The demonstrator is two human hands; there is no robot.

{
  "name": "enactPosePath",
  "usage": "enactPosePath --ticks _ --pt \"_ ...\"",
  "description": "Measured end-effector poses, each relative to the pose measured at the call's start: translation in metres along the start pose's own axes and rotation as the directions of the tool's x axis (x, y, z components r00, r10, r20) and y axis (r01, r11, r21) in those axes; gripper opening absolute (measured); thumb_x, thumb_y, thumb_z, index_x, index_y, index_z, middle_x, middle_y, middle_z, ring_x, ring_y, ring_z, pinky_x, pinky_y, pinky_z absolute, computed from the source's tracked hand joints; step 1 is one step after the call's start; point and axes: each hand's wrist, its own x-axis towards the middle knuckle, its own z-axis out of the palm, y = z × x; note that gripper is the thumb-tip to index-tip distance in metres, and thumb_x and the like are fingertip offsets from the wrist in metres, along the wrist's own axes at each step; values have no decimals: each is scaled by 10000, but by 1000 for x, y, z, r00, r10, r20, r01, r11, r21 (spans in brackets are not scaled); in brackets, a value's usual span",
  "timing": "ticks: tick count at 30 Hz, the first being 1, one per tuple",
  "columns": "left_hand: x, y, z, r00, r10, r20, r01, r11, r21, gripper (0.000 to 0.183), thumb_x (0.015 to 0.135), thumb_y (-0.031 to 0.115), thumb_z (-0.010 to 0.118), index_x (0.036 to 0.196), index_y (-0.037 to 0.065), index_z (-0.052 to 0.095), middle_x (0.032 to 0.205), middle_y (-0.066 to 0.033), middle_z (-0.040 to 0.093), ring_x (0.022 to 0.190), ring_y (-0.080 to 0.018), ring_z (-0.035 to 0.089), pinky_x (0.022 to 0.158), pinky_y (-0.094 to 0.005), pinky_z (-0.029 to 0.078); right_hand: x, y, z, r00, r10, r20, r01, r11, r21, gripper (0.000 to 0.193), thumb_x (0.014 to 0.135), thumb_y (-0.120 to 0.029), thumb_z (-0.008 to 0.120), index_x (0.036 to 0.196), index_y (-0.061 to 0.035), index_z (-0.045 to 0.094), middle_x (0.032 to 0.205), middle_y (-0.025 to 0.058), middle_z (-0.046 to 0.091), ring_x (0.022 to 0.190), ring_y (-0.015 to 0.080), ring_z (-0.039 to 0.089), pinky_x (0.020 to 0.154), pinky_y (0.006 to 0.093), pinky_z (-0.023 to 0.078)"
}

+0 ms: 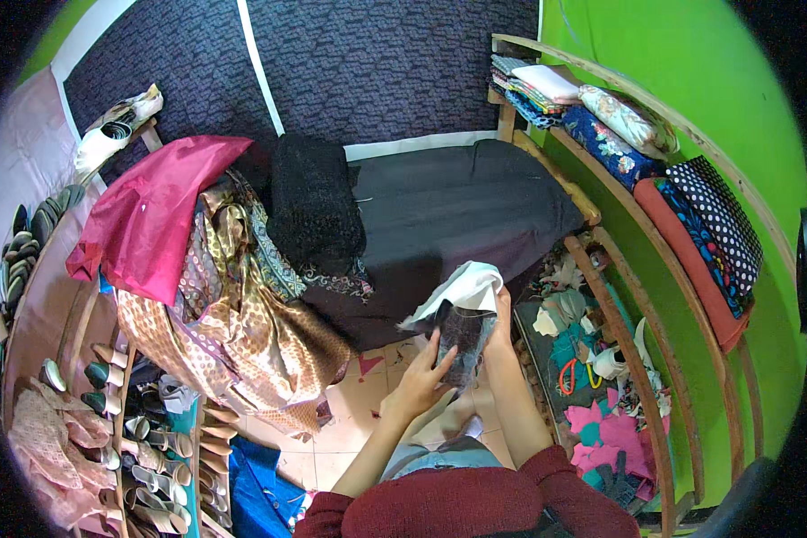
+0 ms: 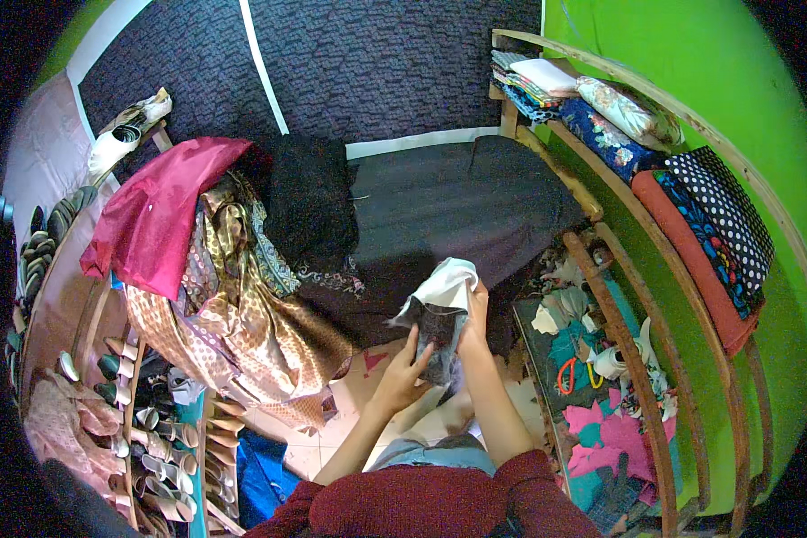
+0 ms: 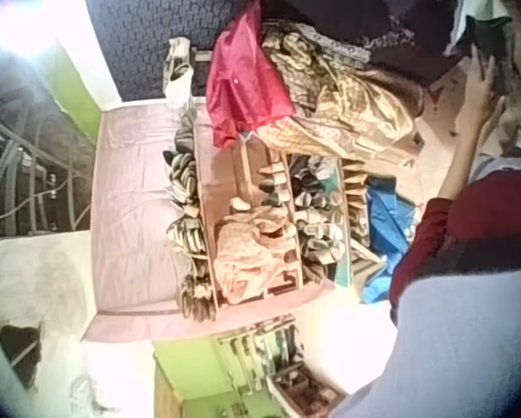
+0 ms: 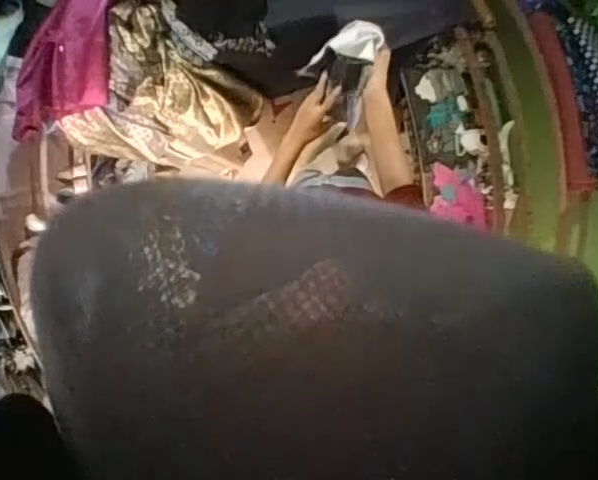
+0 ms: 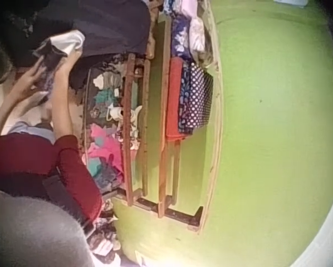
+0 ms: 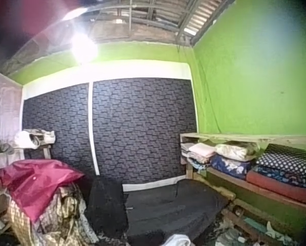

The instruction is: Folding and organizing fabric pieces on a storage shelf.

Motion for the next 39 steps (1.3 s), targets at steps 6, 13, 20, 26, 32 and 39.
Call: enactPosePath --ticks 6,13,20,26,32,39 --pt "17 2 -2 962 57 -266 -62 998 -10 515 615 -54 602 1112 80 573 1216 -186 511 972 -319 575 788 -376 484 11 13 -18 1000 17 17 -18 999 38 202 904 -211 502 972 -44 592 832 40 624 703 127 592 627 274 481" --pt "56 -19 -19 439 -885 -155 373 337 -865 464 937 347 407 1014 -89 544 953 -103 604 835 -170 557 732 -311 439 -7 -4 -7 950 261 171 -176 900 -399 553 716 14 666 1225 43 451 1032 80 575 893 127 568 792 239 445" --pt "64 -39 -46 568 -778 -267 402 546 -735 426 905 327 505 614 16 514 576 25 465 552 -74 397 480 -296 334 -10 -26 -38 964 260 54 -236 932 -275 576 751 37 609 1288 -2 407 1040 125 596 855 167 608 732 256 484" --pt "59 32 -5 837 -494 -237 316 789 -528 271 916 220 447 885 -39 520 755 -104 554 677 -167 503 614 -336 407 -48 -10 -2 948 256 189 -263 965 14 529 793 52 498 1301 10 358 1076 93 554 853 111 566 739 207 481" --pt "46 23 -11 936 -285 -206 201 915 -351 398 823 187 588 1127 -42 470 1025 -192 564 918 -277 555 771 -347 429 -59 -12 -3 884 169 435 -168 985 -41 579 752 110 408 1317 24 320 1262 129 448 1167 179 449 972 295 369" --pt "56 34 -48 919 -378 114 386 799 -460 250 825 159 602 1017 6 559 798 -138 618 735 -236 600 673 -336 453 -56 -21 -7 908 243 340 -177 961 -212 437 802 55 496 1234 49 429 1108 120 564 949 139 571 794 238 480"
